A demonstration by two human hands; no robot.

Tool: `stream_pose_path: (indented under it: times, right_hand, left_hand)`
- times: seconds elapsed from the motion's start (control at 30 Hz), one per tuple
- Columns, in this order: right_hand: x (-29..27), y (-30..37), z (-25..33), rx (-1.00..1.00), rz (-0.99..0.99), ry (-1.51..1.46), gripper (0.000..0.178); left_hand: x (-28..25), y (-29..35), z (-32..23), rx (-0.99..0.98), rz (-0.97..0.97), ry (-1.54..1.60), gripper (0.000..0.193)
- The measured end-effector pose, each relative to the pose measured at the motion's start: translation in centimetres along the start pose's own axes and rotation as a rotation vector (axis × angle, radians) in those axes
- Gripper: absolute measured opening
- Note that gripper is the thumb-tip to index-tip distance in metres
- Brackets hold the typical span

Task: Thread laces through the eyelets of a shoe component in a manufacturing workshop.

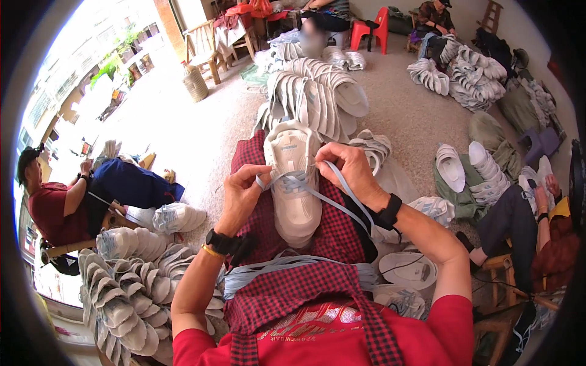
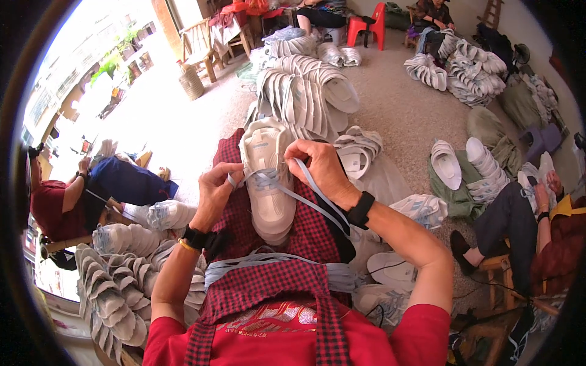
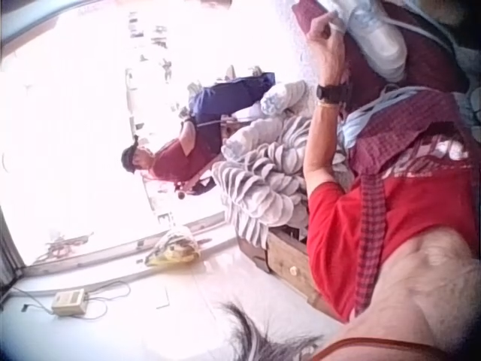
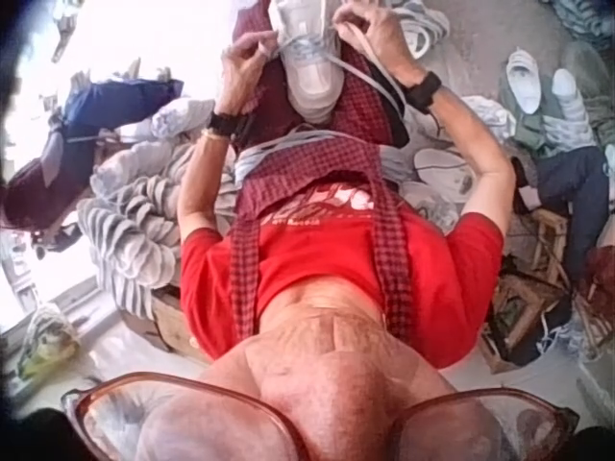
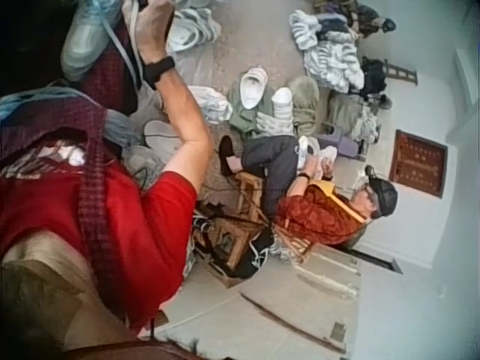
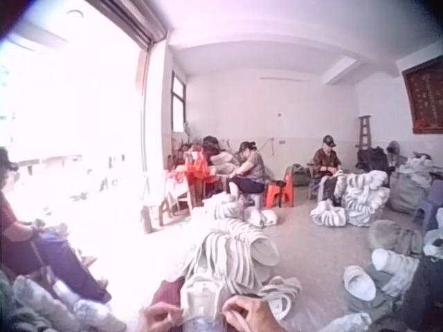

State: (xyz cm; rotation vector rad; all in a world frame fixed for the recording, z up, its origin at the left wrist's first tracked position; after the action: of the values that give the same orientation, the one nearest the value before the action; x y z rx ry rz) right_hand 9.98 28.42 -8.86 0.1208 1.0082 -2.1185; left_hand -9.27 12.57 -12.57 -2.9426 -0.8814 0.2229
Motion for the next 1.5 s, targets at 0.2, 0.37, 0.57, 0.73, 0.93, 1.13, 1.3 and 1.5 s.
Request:
stream_pose_path:
  times: [0.2, 0.37, 0.57, 0.73, 0.93, 1.13, 1.3, 1.5]
  right_hand:
    - [0.3, 0.2, 0.3, -0.068, 0.036, 0.018, 0.012]
    - [0.8, 0.3, -0.7, 0.005, 0.078, -0.069, 0.013]
    - [1.8, -1.1, -0.6, -0.083, 0.129, -0.019, 0.013]
    - [1.2, -1.8, -3.3, 0.153, 0.252, -0.202, 0.017]
    - [1.7, -2.6, -1.4, 0.108, 0.288, -0.054, 0.019]
    - [1.3, -2.5, -1.8, 0.172, 0.281, -0.079, 0.017]
    - [1.3, -2.8, -1.8, 0.174, 0.332, -0.079, 0.017]
    - [-0.7, -4.9, 1.1, -0.066, 0.462, 0.191, 0.015]
  left_hand:
    - [0.2, 1.3, -0.3, -0.095, -0.046, -0.045, 0.016]
    - [0.2, 1.6, 0.0, -0.022, -0.049, -0.037, 0.014]
    - [0.0, 1.4, 0.8, -0.06, -0.141, 0.045, 0.015]
    - [0.5, 0.9, 0.7, -0.115, -0.139, 0.022, 0.016]
    - [0.0, 1.1, 0.1, -0.054, -0.239, 0.078, 0.013]
    - [0.7, 0.8, -0.3, -0.045, -0.211, -0.045, 0.017]
    - [2.4, 0.9, -2.2, 0.326, -0.32, -0.368, 0.027]
    - [1.2, 0.3, -3.9, 0.192, -0.087, -0.425, 0.048]
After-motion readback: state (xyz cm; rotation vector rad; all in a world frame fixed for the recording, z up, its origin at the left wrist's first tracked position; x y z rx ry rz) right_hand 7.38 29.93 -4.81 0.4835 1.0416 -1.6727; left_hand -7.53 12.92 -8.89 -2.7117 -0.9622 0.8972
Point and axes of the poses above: each hand's wrist, its own y-axis away from the middle knuckle, its own x-axis out of the palm, z = x × y, the point moved 5 cm from there along -y, towards the middle knuckle, and after that the axes turned 11 degrees about -x, right-handed, at the moved point
